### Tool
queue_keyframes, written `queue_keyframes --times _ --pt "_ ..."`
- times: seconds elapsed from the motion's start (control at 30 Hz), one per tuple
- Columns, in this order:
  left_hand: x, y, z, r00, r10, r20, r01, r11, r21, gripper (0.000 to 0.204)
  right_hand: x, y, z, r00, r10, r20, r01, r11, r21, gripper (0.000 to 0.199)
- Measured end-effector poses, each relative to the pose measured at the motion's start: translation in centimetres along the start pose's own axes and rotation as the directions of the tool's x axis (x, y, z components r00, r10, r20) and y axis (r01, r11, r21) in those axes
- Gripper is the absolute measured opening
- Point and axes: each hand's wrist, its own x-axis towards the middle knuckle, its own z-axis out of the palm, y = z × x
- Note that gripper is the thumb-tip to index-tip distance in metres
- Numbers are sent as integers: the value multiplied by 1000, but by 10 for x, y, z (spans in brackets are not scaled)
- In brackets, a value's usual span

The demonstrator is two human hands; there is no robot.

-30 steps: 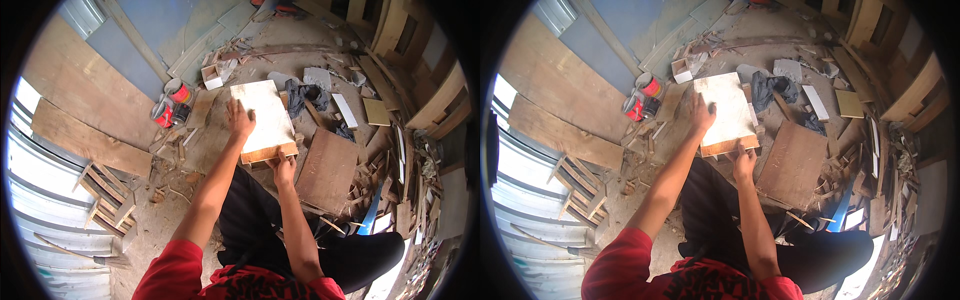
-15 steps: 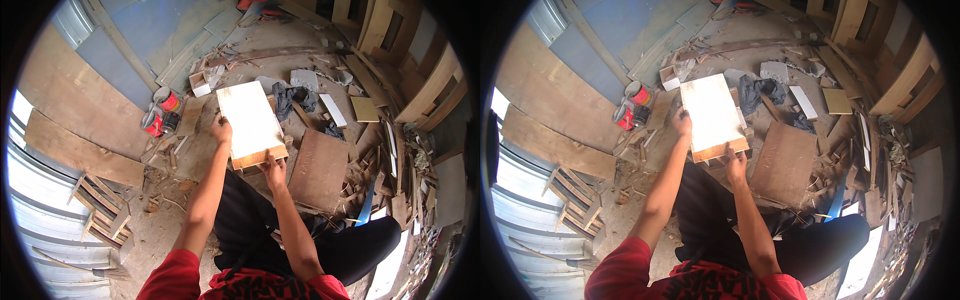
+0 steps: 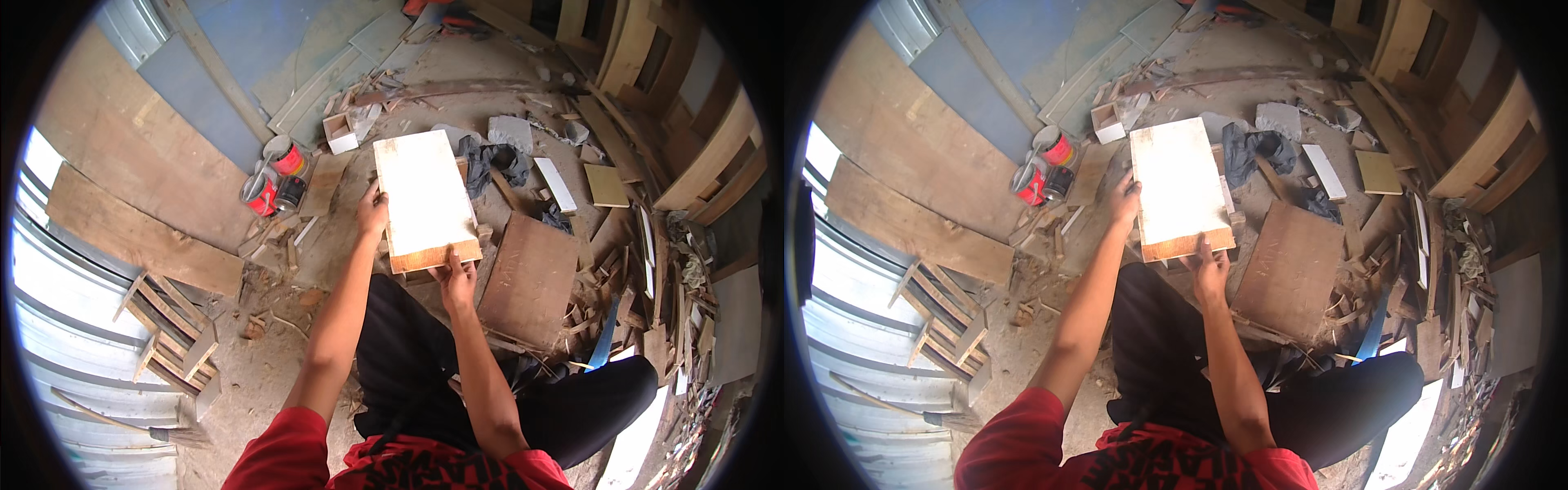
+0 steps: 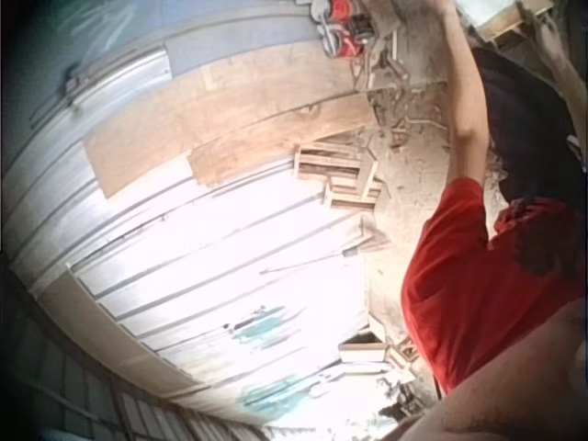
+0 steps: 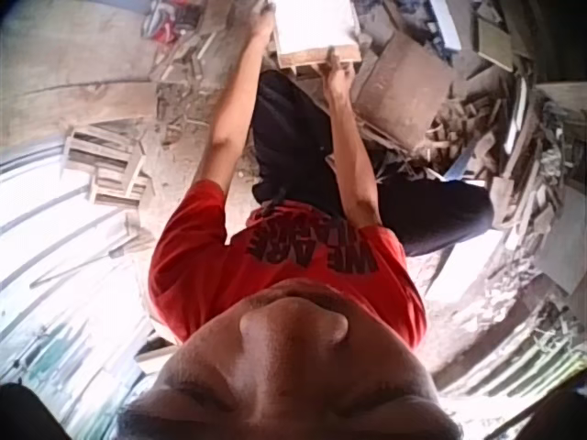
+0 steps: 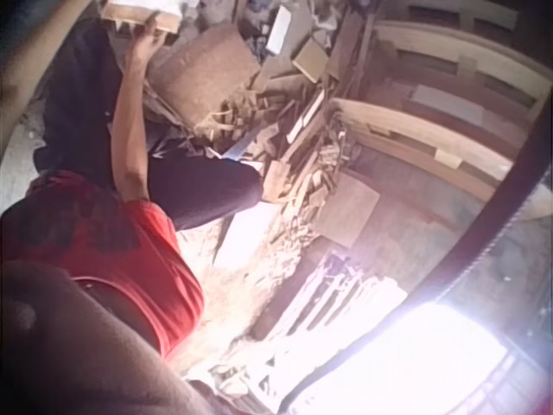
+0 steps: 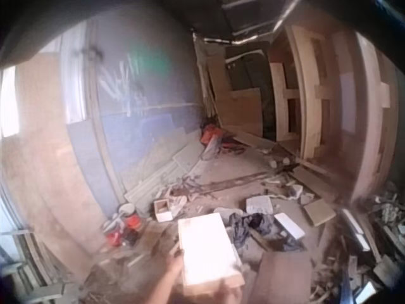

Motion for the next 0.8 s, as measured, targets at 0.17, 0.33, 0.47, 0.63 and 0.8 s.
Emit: queue_keyframes --times 0.17,0.33,0.47,0.63,0.8 --pt "-15 16 9 975 215 -51 -218 973 -69 44 4 0 -11 1000 26 -7 -26 1000 5 28" --pt "-18 15 9 873 456 -174 -488 817 -308 42 9 -5 -8 987 163 13 -162 986 -47 35" --pt "-13 11 -2 994 110 -10 -99 849 -519 57 12 -7 -11 968 250 20 -248 966 -75 39" --pt "-18 12 -5 969 246 22 -223 908 -356 51 12 -3 -9 965 261 31 -258 963 -79 45" --pt "-33 14 -11 880 468 -84 -472 842 -262 53 14 1 2 967 254 39 -248 962 -111 48"
